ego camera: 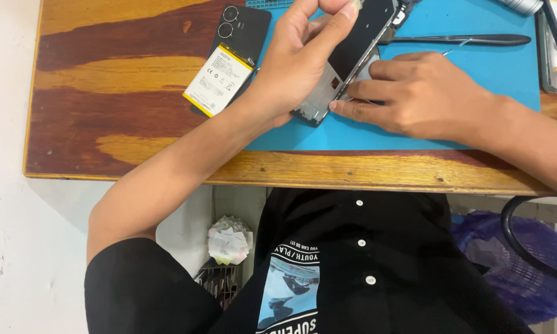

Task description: The person disassembles a smartphone on a blue mat, using tweezers and a brush to remove the battery and internal components. They clean the interior with a brush and handle the motherboard and other parts, then reassemble the phone by placing components back into the chassis.

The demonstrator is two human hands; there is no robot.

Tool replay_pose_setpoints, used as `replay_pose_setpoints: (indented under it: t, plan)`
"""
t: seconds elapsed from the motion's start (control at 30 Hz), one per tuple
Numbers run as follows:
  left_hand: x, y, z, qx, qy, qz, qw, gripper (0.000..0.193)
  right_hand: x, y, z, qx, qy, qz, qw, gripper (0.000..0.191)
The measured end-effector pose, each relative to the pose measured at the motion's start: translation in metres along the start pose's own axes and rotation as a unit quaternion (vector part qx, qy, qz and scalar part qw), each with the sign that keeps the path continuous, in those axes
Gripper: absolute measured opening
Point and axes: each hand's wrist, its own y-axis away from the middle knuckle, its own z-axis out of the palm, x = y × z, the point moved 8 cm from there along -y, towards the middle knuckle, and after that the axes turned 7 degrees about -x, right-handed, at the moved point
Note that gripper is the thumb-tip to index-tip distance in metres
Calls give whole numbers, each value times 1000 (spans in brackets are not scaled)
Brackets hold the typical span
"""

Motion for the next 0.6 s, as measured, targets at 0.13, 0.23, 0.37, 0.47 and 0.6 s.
replay_pose_setpoints:
  t: [0.13,0.23,0.37,0.47,0.6]
  plan:
    - [-1,-1,-1,8,7,0,1000,19,-6,-1,2,-12,46,-5,999,48]
    - [0,-1,-1,7,11,8,1000,19,-11,-5,0,0,40,-10,999,48]
    - [0,2,0,3,19,-6,1000,19,-23,-12,2,-9,35,-18,999,45]
    - [1,2,0,3,14,-5,1000,20,-26,-14,4,-20,39,-15,999,45]
    - [1,2,-1,-3,45,-11,999,19,-20,-12,1,7,-26,-11,1000,44]
